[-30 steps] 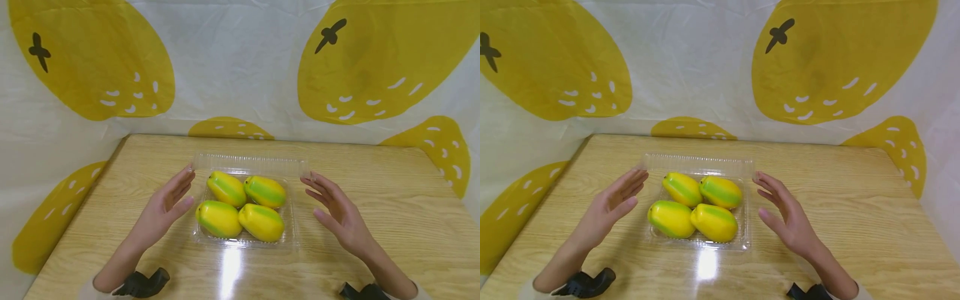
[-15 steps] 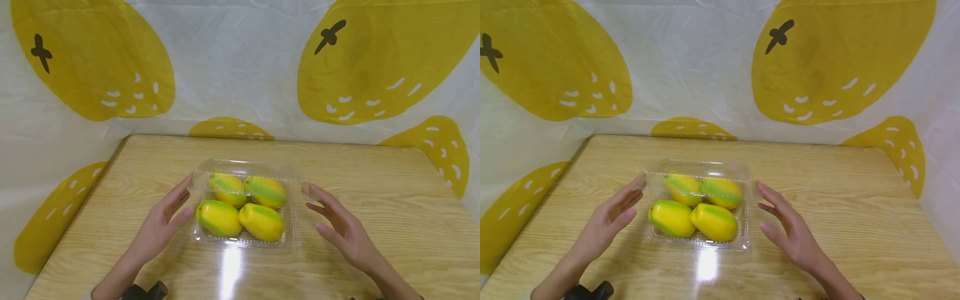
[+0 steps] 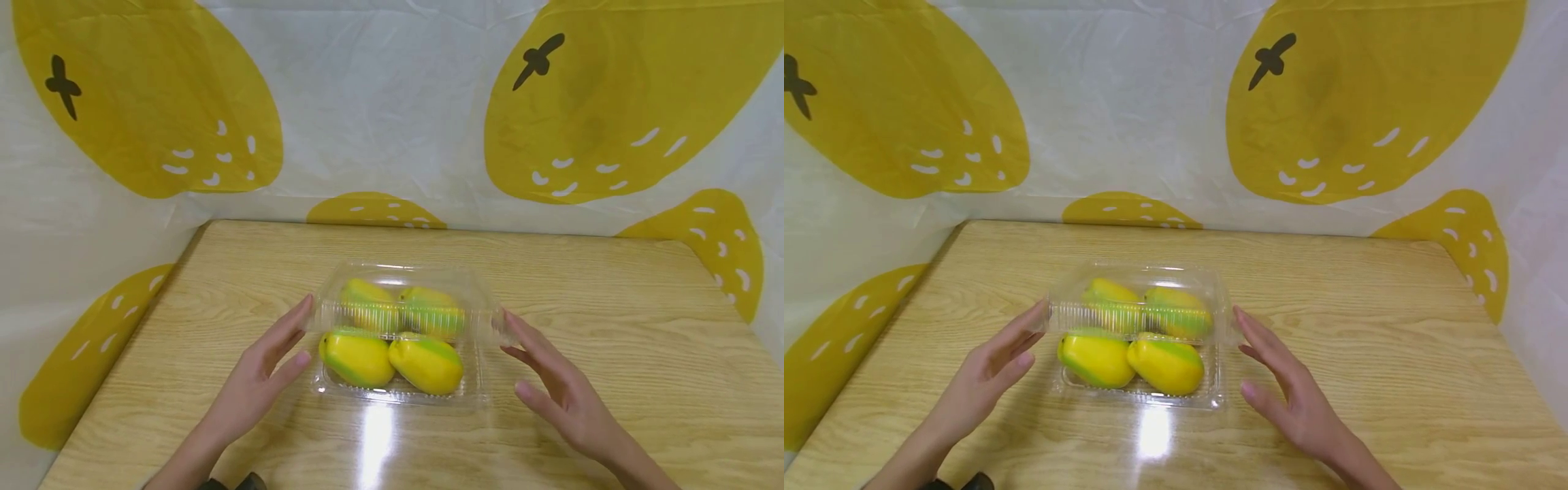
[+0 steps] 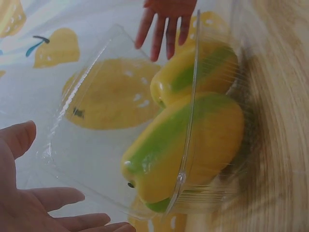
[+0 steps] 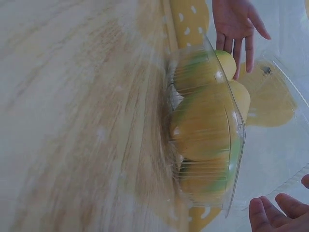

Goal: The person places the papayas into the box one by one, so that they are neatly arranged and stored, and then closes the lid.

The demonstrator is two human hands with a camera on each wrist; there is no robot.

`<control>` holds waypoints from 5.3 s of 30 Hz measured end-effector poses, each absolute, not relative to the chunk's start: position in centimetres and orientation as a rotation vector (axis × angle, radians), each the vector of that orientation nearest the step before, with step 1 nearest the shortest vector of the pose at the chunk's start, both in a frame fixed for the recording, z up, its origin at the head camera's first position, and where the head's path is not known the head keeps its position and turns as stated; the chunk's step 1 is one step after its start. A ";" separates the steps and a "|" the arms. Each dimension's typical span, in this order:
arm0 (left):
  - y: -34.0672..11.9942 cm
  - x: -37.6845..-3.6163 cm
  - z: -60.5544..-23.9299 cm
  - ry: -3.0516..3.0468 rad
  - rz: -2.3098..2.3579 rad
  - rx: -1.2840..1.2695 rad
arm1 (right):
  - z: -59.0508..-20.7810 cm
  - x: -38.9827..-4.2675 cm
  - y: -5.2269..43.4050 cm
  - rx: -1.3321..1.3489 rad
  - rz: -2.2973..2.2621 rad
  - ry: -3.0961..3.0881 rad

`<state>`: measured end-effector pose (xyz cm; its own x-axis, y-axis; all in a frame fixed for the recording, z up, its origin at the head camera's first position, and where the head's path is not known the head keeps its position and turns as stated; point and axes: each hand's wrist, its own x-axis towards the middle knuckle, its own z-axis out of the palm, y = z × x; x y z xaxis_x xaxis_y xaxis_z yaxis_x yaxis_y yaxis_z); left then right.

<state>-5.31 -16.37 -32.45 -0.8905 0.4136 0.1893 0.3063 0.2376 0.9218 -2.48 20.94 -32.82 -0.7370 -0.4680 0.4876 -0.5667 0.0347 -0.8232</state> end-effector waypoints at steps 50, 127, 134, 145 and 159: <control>-15.1 -3.4 -37.6 2.325 2.047 0.360 | -36.5 -0.8 20.9 1.107 1.733 -2.258; -13.4 -4.3 -39.2 1.826 2.394 0.174 | -37.3 -1.1 17.6 0.226 2.038 -2.322; -13.1 -4.3 -39.3 1.860 2.419 0.180 | -37.4 -1.1 17.1 0.152 2.096 -2.291; -12.8 -4.3 -39.3 1.903 2.416 0.150 | -37.8 -1.2 17.4 0.179 2.186 -2.261; -12.8 -4.3 -39.6 1.874 2.431 0.194 | -37.7 -1.0 17.7 0.139 2.162 -2.292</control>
